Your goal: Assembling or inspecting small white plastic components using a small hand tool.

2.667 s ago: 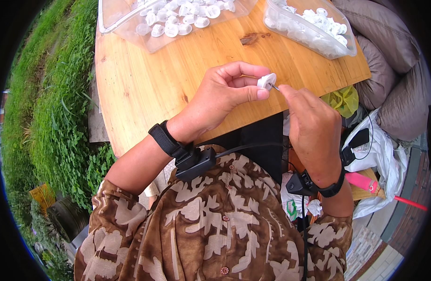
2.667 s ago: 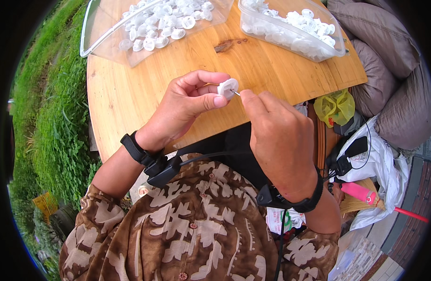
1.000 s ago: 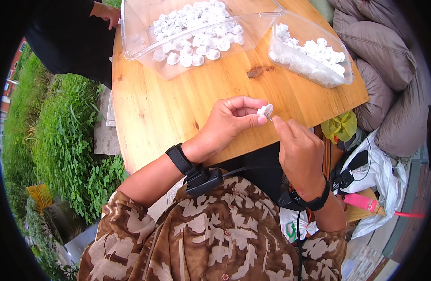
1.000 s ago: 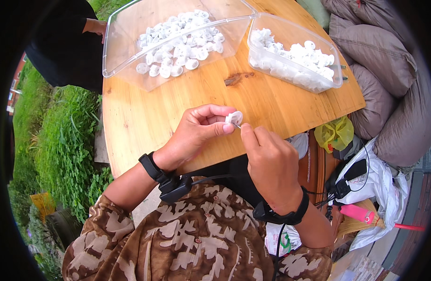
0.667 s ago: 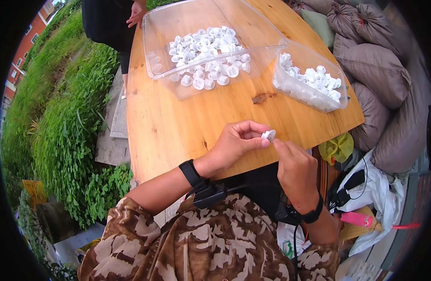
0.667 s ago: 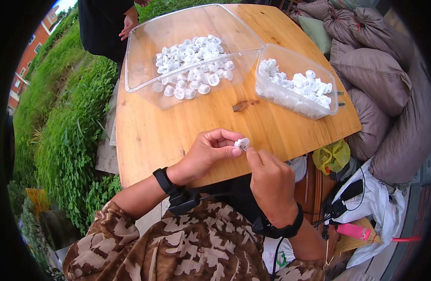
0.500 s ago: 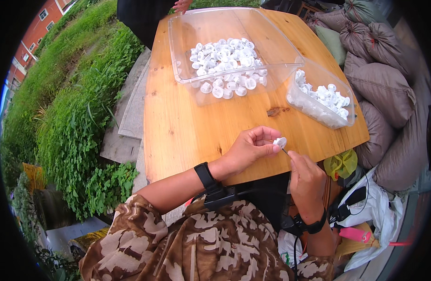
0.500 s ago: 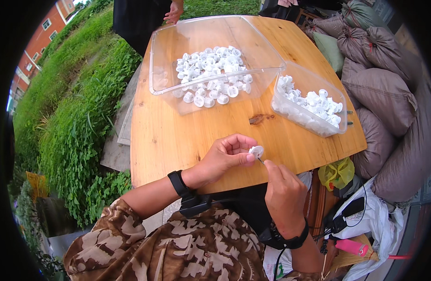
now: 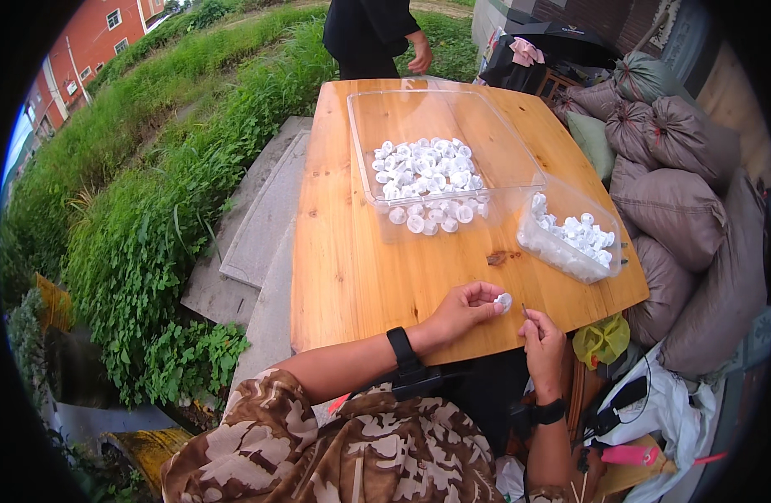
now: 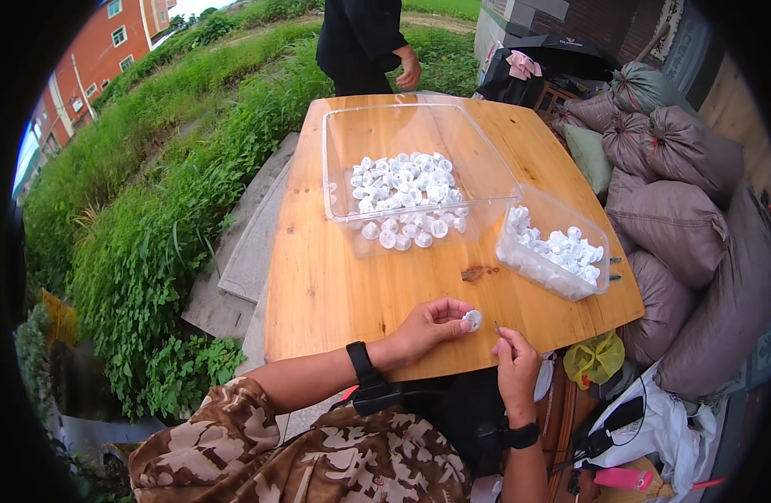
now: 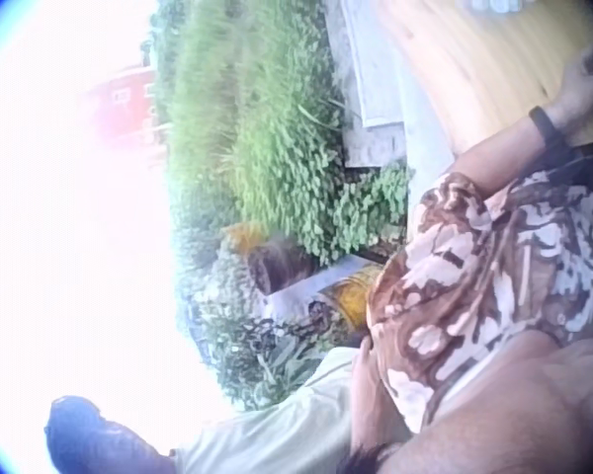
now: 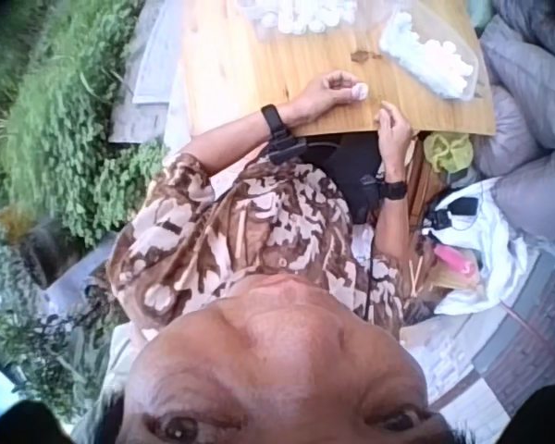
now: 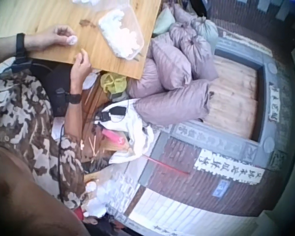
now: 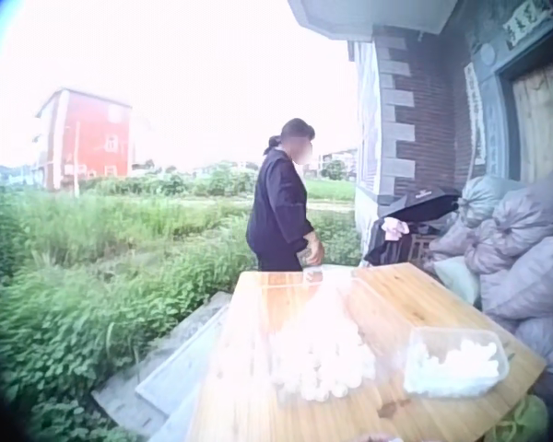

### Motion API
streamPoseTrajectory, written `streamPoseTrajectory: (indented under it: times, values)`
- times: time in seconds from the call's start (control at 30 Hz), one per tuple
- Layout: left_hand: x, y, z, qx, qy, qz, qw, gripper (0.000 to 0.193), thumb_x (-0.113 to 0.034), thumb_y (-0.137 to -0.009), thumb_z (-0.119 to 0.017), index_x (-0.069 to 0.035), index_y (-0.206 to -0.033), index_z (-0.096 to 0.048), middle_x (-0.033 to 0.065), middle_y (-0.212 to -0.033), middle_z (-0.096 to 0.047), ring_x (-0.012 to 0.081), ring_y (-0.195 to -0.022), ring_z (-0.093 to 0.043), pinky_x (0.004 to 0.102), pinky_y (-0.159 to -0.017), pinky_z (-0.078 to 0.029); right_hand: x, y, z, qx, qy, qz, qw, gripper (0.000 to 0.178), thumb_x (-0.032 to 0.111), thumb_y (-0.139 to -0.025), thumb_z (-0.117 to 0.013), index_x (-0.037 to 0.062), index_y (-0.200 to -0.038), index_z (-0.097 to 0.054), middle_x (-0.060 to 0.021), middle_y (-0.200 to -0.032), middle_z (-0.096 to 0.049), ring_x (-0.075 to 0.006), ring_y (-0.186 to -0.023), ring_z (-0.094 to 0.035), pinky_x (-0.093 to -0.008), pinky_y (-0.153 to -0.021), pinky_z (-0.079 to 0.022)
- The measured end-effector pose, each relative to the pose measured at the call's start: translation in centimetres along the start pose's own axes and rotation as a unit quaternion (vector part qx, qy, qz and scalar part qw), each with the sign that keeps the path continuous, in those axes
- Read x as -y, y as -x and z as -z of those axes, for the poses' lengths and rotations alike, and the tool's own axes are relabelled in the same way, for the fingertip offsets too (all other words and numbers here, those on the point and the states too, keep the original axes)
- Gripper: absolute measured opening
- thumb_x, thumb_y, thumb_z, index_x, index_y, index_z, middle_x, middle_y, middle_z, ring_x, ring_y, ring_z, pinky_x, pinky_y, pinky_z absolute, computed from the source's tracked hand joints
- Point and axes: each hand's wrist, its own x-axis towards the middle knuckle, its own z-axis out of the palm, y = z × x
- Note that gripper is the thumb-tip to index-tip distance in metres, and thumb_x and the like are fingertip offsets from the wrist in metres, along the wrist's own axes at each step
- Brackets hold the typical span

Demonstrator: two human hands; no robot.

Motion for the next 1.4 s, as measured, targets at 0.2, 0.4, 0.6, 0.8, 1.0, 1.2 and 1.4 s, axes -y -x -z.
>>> streamPoseTrajectory:
  times: [0.2,0.4,0.6,0.8,1.0,1.2,1.4]
  values:
    - [-2.4,1.6,-1.4,0.031,-0.044,-0.020,0.998,0.030,-0.012,-0.089,-0.063,-0.002,-0.116,-0.054,0.0035,-0.108,-0.062,0.0092,-0.099,-0.058,0.0249,-0.090,-0.046,-0.5,0.6,1.3,0.017,0.051,-0.039,0.998,0.026,0.004,-0.074,-0.068,-0.0022,-0.099,-0.065,-0.0028,-0.063,-0.057,-0.0081,-0.056,-0.050,-0.0235,-0.056,-0.043]
    - [-5.0,7.6,-1.3,0.043,-0.144,-0.053,0.987,0.025,-0.008,-0.087,-0.064,-0.003,-0.111,-0.057,0.0018,-0.107,-0.061,0.0090,-0.100,-0.057,0.0249,-0.090,-0.046,-3.0,0.8,6.9,-0.012,0.171,0.018,0.985,0.026,0.006,-0.073,-0.066,-0.0016,-0.098,-0.064,-0.0158,-0.076,-0.063,-0.0277,-0.068,-0.062,-0.0348,-0.065,-0.048]
    - [-4.5,12.6,0.6,-0.040,-0.201,-0.057,0.977,0.023,-0.005,-0.086,-0.065,-0.003,-0.108,-0.059,0.0012,-0.100,-0.064,0.0084,-0.096,-0.058,0.0241,-0.087,-0.046,-4.0,0.5,9.8,-0.007,0.196,0.058,0.979,0.028,0.010,-0.073,-0.067,-0.0004,-0.099,-0.064,-0.0193,-0.081,-0.064,-0.0341,-0.075,-0.062,-0.0395,-0.069,-0.048]
    - [-4.0,14.7,-0.3,-0.066,-0.177,-0.081,0.979,0.022,-0.005,-0.087,-0.063,-0.005,-0.108,-0.059,0.0001,-0.099,-0.064,0.0069,-0.092,-0.059,0.0222,-0.083,-0.046,-2.4,3.7,12.3,-0.023,0.230,0.119,0.966,0.027,0.012,-0.074,-0.066,0.0020,-0.099,-0.064,-0.0206,-0.082,-0.063,-0.0368,-0.077,-0.061,-0.0425,-0.070,-0.048]
    - [-3.3,13.9,-0.5,-0.078,-0.212,-0.090,0.970,0.023,-0.008,-0.087,-0.065,-0.004,-0.109,-0.060,0.0008,-0.097,-0.064,0.0064,-0.089,-0.059,0.0216,-0.081,-0.047,-5.5,6.0,11.2,0.034,0.193,0.081,0.977,0.025,0.017,-0.074,-0.067,0.0047,-0.096,-0.066,-0.0213,-0.085,-0.064,-0.0393,-0.083,-0.061,-0.0435,-0.072,-0.048]
    - [-2.3,11.8,-0.8,-0.086,-0.186,-0.064,0.977,0.021,-0.008,-0.088,-0.063,-0.004,-0.108,-0.060,0.0004,-0.102,-0.064,0.0074,-0.095,-0.059,0.0234,-0.087,-0.046,-8.6,6.4,11.6,0.008,0.074,0.038,0.996,0.019,0.007,-0.075,-0.064,-0.0015,-0.092,-0.067,-0.0147,-0.066,-0.061,-0.0227,-0.060,-0.060,-0.0326,-0.060,-0.047]
    - [-1.6,12.9,1.4,-0.131,-0.187,-0.086,0.970,0.023,-0.008,-0.087,-0.064,-0.004,-0.110,-0.058,0.0015,-0.103,-0.063,0.0087,-0.095,-0.059,0.0237,-0.086,-0.047,-9.8,1.9,13.5,-0.134,0.014,0.035,0.990,0.030,0.004,-0.079,-0.061,-0.0025,-0.108,-0.061,-0.0066,-0.071,-0.059,-0.0160,-0.064,-0.053,-0.0307,-0.064,-0.046]
